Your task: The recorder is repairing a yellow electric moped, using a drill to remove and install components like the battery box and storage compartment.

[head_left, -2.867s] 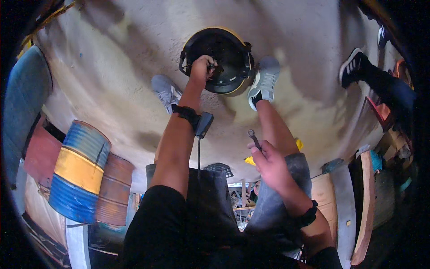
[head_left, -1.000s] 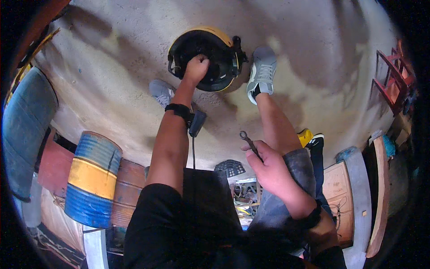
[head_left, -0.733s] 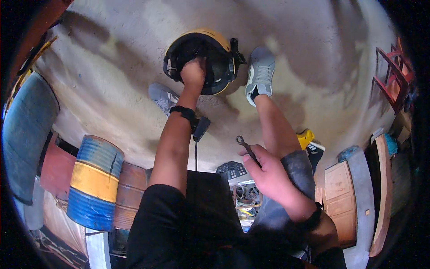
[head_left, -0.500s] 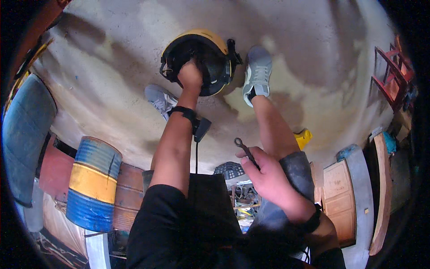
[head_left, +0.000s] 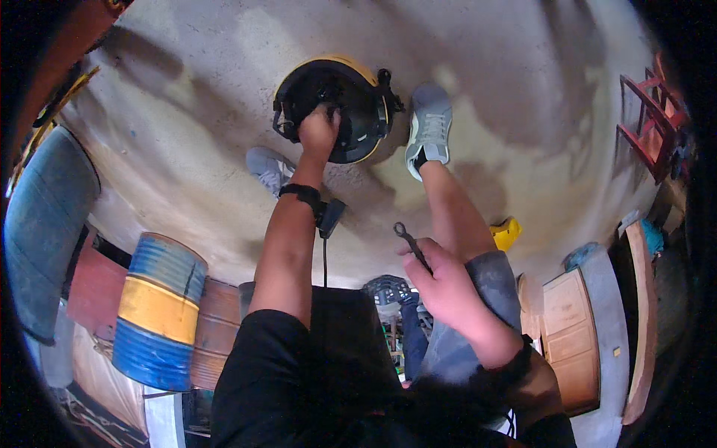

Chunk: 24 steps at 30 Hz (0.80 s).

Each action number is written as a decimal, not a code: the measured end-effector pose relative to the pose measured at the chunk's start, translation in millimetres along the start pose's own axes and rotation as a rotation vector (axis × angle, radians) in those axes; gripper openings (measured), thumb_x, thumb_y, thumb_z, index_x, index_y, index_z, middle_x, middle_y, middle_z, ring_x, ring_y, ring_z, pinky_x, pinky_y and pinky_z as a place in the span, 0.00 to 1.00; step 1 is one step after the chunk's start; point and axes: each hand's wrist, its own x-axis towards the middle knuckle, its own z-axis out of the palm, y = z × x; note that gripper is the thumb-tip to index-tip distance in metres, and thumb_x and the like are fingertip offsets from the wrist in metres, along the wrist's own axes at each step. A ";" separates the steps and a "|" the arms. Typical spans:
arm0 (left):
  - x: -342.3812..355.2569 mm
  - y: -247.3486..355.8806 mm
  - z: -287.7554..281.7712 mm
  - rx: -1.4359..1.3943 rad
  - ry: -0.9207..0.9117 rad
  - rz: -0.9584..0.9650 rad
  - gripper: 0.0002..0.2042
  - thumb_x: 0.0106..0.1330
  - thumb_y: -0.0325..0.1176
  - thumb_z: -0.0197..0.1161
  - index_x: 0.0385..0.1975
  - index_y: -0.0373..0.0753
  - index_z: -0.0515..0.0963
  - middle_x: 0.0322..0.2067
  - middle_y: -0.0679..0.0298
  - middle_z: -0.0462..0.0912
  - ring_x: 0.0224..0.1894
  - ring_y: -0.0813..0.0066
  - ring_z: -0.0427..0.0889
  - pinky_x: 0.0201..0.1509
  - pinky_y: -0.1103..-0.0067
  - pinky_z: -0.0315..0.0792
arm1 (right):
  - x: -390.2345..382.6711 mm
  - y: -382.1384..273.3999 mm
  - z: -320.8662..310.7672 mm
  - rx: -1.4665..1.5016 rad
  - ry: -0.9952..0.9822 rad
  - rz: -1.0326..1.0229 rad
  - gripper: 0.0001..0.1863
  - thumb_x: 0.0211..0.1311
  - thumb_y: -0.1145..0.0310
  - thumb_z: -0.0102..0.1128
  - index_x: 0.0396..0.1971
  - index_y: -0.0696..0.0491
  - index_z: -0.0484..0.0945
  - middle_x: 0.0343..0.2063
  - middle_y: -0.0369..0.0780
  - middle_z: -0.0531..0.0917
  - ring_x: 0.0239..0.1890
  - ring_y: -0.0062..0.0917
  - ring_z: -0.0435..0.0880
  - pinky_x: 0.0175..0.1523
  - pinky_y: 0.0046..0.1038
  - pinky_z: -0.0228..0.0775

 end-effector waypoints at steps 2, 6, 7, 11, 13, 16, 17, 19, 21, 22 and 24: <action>-5.9 -13.8 -19.7 -0.119 0.047 0.036 0.12 0.59 0.38 0.57 0.36 0.39 0.79 0.26 0.58 0.83 0.27 0.63 0.82 0.31 0.71 0.75 | 3.1 13.4 16.2 -0.040 0.081 -0.144 0.13 0.63 0.61 0.50 0.38 0.56 0.72 0.25 0.48 0.79 0.30 0.37 0.81 0.35 0.33 0.69; -27.8 23.0 -78.6 -1.113 -0.338 -0.432 0.10 0.62 0.36 0.53 0.31 0.36 0.76 0.15 0.71 0.71 0.15 0.80 0.68 0.19 0.81 0.62 | -2.0 6.8 20.3 0.040 0.111 -0.049 0.16 0.63 0.58 0.51 0.29 0.59 0.72 0.21 0.47 0.78 0.28 0.32 0.79 0.35 0.32 0.68; -37.6 32.4 -102.1 -1.390 -0.552 -0.557 0.09 0.63 0.35 0.51 0.30 0.37 0.75 0.13 0.75 0.65 0.13 0.85 0.61 0.16 0.84 0.56 | -9.6 5.2 23.8 0.062 0.127 -0.070 0.16 0.63 0.58 0.51 0.29 0.59 0.72 0.21 0.47 0.78 0.28 0.32 0.79 0.35 0.32 0.68; -92.7 72.8 -206.4 -1.490 -0.842 -0.433 0.08 0.65 0.35 0.52 0.30 0.38 0.74 0.12 0.76 0.61 0.13 0.86 0.57 0.15 0.84 0.52 | -40.1 3.0 50.6 0.261 0.181 -0.199 0.17 0.63 0.59 0.51 0.32 0.59 0.77 0.22 0.44 0.79 0.27 0.24 0.77 0.35 0.28 0.68; -131.1 103.1 -254.1 -1.366 -0.896 -0.292 0.09 0.65 0.38 0.55 0.33 0.38 0.75 0.13 0.76 0.63 0.14 0.86 0.59 0.17 0.85 0.52 | -80.7 -18.3 50.0 0.302 0.187 -0.263 0.16 0.63 0.59 0.52 0.37 0.58 0.78 0.23 0.42 0.80 0.27 0.23 0.76 0.36 0.26 0.68; -180.5 138.1 -341.8 -1.204 -0.900 -0.202 0.10 0.65 0.39 0.56 0.35 0.38 0.75 0.15 0.75 0.66 0.16 0.87 0.61 0.18 0.86 0.53 | -133.8 -49.5 54.1 0.359 0.190 -0.356 0.15 0.63 0.61 0.51 0.36 0.58 0.78 0.24 0.40 0.80 0.28 0.22 0.77 0.37 0.25 0.69; -189.6 143.2 -357.6 -1.188 -0.901 -0.165 0.10 0.65 0.39 0.56 0.35 0.38 0.75 0.15 0.75 0.66 0.16 0.87 0.61 0.18 0.86 0.53 | -147.2 -57.1 53.8 0.368 0.211 -0.386 0.15 0.63 0.61 0.51 0.36 0.58 0.78 0.24 0.40 0.80 0.28 0.22 0.77 0.37 0.25 0.69; -206.3 148.0 -379.0 -1.125 -0.925 -0.081 0.09 0.66 0.37 0.56 0.35 0.39 0.75 0.17 0.74 0.68 0.17 0.87 0.63 0.20 0.87 0.55 | -167.4 -62.2 59.0 0.426 0.238 -0.472 0.14 0.64 0.62 0.51 0.36 0.58 0.78 0.25 0.38 0.81 0.29 0.20 0.77 0.38 0.25 0.68; -208.0 152.8 -381.4 -1.033 -0.913 0.005 0.08 0.66 0.36 0.56 0.37 0.39 0.75 0.18 0.74 0.68 0.19 0.87 0.65 0.22 0.86 0.59 | -172.2 -54.3 57.6 0.467 0.242 -0.524 0.13 0.64 0.63 0.51 0.36 0.58 0.78 0.26 0.36 0.80 0.29 0.19 0.76 0.38 0.25 0.68; -199.3 144.5 -369.5 -0.936 -0.888 0.012 0.08 0.66 0.36 0.56 0.38 0.40 0.75 0.19 0.74 0.68 0.21 0.87 0.66 0.24 0.86 0.62 | -162.4 -47.1 59.8 0.457 0.256 -0.473 0.12 0.63 0.64 0.51 0.36 0.57 0.78 0.26 0.36 0.80 0.29 0.19 0.76 0.38 0.25 0.68; -177.1 121.6 -324.4 -0.774 -0.756 -0.002 0.11 0.65 0.39 0.56 0.37 0.37 0.74 0.20 0.66 0.74 0.21 0.76 0.71 0.25 0.81 0.66 | -127.8 -17.3 65.4 0.352 0.334 -0.409 0.13 0.62 0.62 0.52 0.32 0.58 0.76 0.25 0.43 0.80 0.29 0.28 0.79 0.37 0.30 0.69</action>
